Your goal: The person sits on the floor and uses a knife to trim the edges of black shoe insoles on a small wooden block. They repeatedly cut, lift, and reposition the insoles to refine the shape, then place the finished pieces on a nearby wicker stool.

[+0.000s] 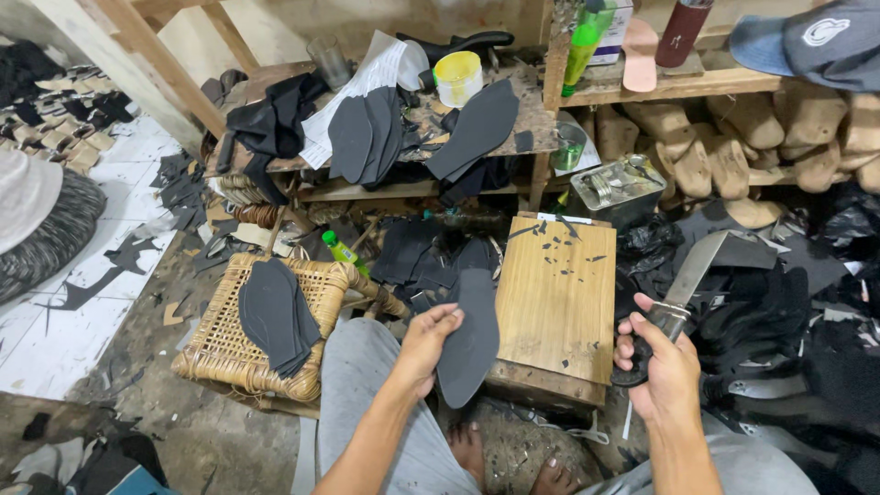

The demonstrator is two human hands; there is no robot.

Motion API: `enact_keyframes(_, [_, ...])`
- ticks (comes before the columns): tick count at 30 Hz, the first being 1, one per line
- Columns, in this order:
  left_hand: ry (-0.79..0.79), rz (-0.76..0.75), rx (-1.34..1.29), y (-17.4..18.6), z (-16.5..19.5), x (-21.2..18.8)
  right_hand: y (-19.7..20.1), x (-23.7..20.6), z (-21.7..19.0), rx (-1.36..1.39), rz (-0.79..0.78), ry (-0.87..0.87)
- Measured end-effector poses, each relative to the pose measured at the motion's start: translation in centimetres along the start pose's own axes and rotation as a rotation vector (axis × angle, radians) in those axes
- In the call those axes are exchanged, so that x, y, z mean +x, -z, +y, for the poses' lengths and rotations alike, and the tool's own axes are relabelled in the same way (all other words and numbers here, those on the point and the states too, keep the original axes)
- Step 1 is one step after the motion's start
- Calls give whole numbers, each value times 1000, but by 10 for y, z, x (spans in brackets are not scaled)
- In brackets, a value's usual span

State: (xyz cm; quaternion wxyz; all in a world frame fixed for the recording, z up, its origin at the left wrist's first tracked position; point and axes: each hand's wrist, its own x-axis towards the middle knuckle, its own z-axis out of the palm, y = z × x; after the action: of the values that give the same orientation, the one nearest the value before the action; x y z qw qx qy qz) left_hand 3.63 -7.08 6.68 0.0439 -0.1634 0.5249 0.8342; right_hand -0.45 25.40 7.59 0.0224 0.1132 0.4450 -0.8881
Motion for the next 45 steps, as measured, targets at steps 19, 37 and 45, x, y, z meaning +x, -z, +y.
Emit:
enact_keyframes(19, [-263, 95, 23, 18, 24, -16, 21, 37, 40, -143, -10, -32])
enact_keyframes(37, [-410, 188, -38, 105, 34, -59, 70, 50, -5, -38, -193, 94])
enact_keyframes(45, [-360, 369, -7, 137, 53, -75, 114, 40, 15, -167, -19, -67])
